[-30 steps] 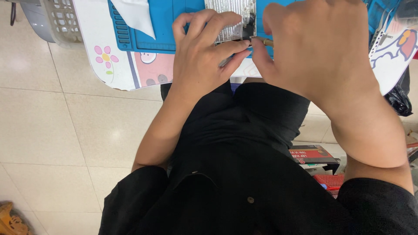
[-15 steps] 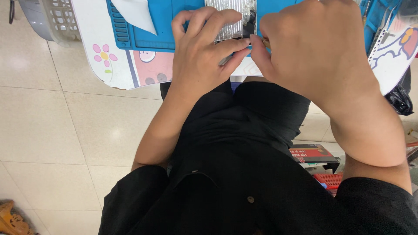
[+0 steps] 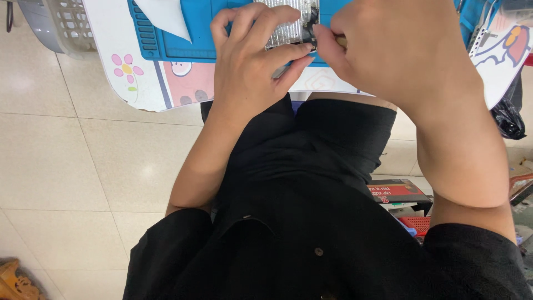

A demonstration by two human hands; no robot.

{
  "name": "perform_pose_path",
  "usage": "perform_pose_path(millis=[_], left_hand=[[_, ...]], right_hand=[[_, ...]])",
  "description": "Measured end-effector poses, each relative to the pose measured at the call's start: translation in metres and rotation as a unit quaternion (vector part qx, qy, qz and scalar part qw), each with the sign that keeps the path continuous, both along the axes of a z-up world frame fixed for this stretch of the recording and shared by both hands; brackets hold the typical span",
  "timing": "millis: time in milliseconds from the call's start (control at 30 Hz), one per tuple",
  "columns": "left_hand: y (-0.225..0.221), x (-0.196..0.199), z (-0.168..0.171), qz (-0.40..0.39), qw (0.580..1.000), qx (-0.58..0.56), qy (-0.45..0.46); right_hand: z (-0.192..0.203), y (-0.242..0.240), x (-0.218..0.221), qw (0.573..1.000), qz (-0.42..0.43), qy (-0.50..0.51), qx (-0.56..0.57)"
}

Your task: Repairing a mobile phone by disassembling components on a workbench.

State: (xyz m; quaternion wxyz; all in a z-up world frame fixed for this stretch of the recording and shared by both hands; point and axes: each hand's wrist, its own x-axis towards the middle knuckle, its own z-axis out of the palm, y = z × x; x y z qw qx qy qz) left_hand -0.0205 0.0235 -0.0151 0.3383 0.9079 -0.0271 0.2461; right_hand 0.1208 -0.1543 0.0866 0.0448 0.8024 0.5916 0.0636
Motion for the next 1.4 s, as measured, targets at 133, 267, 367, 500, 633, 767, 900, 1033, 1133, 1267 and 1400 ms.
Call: perform_pose_path(millis=[133,267,367,500,633,767,900,1033,1133,1267,1400], left_hand=[[0.000,0.000,0.001,-0.003,1.000,0.006,-0.007],[-0.001,-0.001,0.001,0.003,1.000,0.003,-0.007],[-0.001,-0.001,0.002,0.004,1.000,0.005,-0.010],[0.000,-0.003,0.000,0.004,1.000,0.000,-0.010],[0.001,-0.004,0.003,-0.001,1.000,0.004,0.001],[0.001,-0.002,-0.001,0.009,1.000,0.004,0.011],[0.000,0.000,-0.003,0.002,1.000,0.014,0.016],[-0.002,0.006,0.008,-0.001,0.999,-0.003,0.038],[-0.004,0.008,0.010,0.009,0.998,-0.019,0.053],[-0.004,0.009,0.009,0.010,0.998,0.012,0.062],[-0.006,0.015,0.016,0.013,0.998,0.009,0.066]], right_hand=[[0.007,0.006,-0.001,0.999,0.014,0.024,0.037],[0.001,0.002,-0.005,0.997,0.013,0.018,0.072],[0.007,0.007,-0.009,0.996,-0.008,0.043,0.083],[0.003,-0.004,-0.020,0.993,-0.048,0.059,0.088],[0.008,-0.016,-0.019,0.981,-0.062,0.148,0.106],[-0.017,-0.057,-0.013,0.880,-0.182,0.383,0.214],[-0.078,-0.111,-0.012,0.758,-0.195,0.482,0.394],[-0.094,-0.104,-0.019,0.760,-0.215,0.446,0.420],[-0.104,-0.102,-0.018,0.802,-0.210,0.383,0.408],[-0.117,-0.110,-0.019,0.787,-0.184,0.389,0.442],[-0.119,-0.111,-0.020,0.744,-0.183,0.432,0.476]])
